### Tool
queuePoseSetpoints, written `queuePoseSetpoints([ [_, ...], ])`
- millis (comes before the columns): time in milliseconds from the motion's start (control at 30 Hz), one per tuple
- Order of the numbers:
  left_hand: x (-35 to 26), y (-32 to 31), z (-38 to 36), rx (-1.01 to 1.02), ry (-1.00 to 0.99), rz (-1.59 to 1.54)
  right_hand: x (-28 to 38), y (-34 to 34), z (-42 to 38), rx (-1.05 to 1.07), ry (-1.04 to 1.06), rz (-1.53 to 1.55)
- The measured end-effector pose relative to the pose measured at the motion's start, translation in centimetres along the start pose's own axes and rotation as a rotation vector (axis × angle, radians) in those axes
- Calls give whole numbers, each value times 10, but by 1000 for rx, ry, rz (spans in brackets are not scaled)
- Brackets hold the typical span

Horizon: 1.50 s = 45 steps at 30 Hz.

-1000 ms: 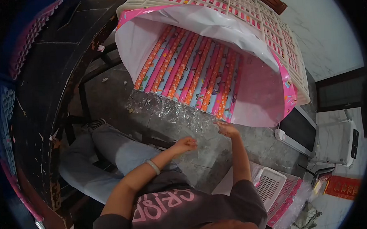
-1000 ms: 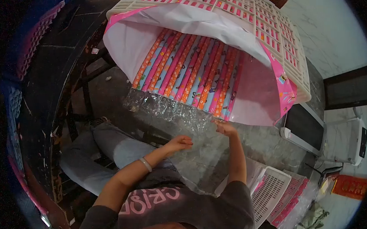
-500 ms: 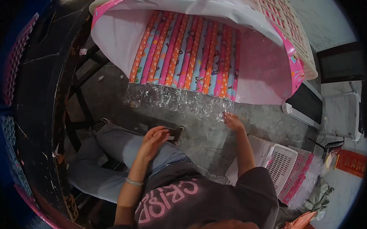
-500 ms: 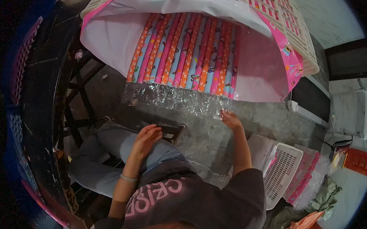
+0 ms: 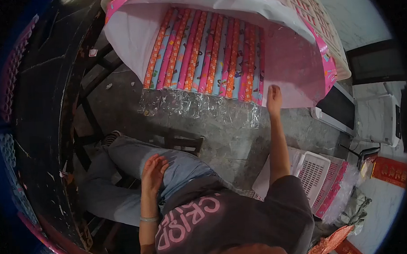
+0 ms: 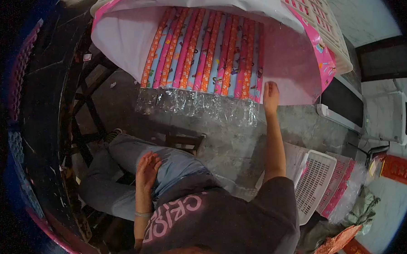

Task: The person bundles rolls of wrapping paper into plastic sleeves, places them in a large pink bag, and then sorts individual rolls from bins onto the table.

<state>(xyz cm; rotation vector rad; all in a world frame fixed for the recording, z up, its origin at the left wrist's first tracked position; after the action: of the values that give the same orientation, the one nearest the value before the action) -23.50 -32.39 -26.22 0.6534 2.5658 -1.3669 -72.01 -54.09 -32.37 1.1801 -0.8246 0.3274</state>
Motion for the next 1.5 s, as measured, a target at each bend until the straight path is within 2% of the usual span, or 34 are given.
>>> queuePoseSetpoints([
  [67,1,3,-2,12,-25,-24,4,-31,38,-259,436,-417],
  [100,2,5,-3,18,-42,-39,-21,-50,58,-8,344,-468],
  [133,3,8,-4,19,-58,-46,-23,-62,62,-6,360,-460],
  [200,4,12,-9,-15,-89,-46,-20,-87,65,186,93,-796],
  [400,2,16,-21,-19,-118,-54,-13,-89,69,124,183,-862],
  [467,3,17,-21,-8,-122,-58,0,-87,67,175,175,-957],
  [600,-8,4,-28,22,-104,-12,57,-117,73,33,247,-855],
  [667,-15,-3,-36,35,-139,24,93,-162,67,-153,356,-322],
  [700,-19,-7,-42,55,-141,34,148,-160,43,-231,443,-222],
  [733,-23,-12,-48,59,-208,78,196,-166,25,-256,610,59],
  [767,-27,-15,-54,70,-264,126,273,-138,-26,-9,524,256],
  [800,-31,-14,-61,132,-322,140,252,-199,-56,-13,591,318],
  [833,-34,-15,-69,170,-301,164,286,-200,-109,93,600,421],
  [867,-38,-16,-81,151,-358,221,307,-210,-156,316,652,383],
  [900,-45,-20,-92,125,-426,276,327,-214,-206,460,748,584],
  [933,-53,-29,-107,142,-431,293,322,-252,-272,522,856,600],
  [967,-61,-38,-126,166,-496,420,340,-227,-309,551,1126,499],
  [1000,-69,-47,-149,183,-563,541,351,-198,-337,708,1266,385],
  [1067,-90,-75,-198,388,-685,681,355,-199,-385,969,1531,497],
  [1100,-100,-68,-223,312,-709,783,350,-196,-400,970,1542,498],
  [1167,-129,-54,-240,312,-770,785,326,-188,-409,1039,1447,501],
  [1233,-158,-38,-273,270,-890,800,313,-197,-393,1227,1537,251],
  [1300,-177,-24,-314,185,-1036,812,320,-184,-372,1262,1562,91],
  [1367,-163,-18,-359,41,-1194,788,296,-202,-369,1272,1476,63],
  [1433,-182,-42,-377,-62,-1385,1003,299,-193,-368,1306,1448,80],
  [1500,-199,-46,-399,-180,-1372,1073,321,-186,-365,1410,1534,204],
])
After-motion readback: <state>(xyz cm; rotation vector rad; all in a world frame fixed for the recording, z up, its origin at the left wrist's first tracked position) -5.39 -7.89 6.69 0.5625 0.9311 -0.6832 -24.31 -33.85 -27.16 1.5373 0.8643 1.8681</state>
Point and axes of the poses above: each hand's wrist, its own z-axis towards the middle knuckle, its own y-axis out of the back of the hand, x = y × z, the point moved 1 cm from there along z, towards the middle knuckle, and after that the axes turned 11 degrees about -z, right-handed, at the moved point
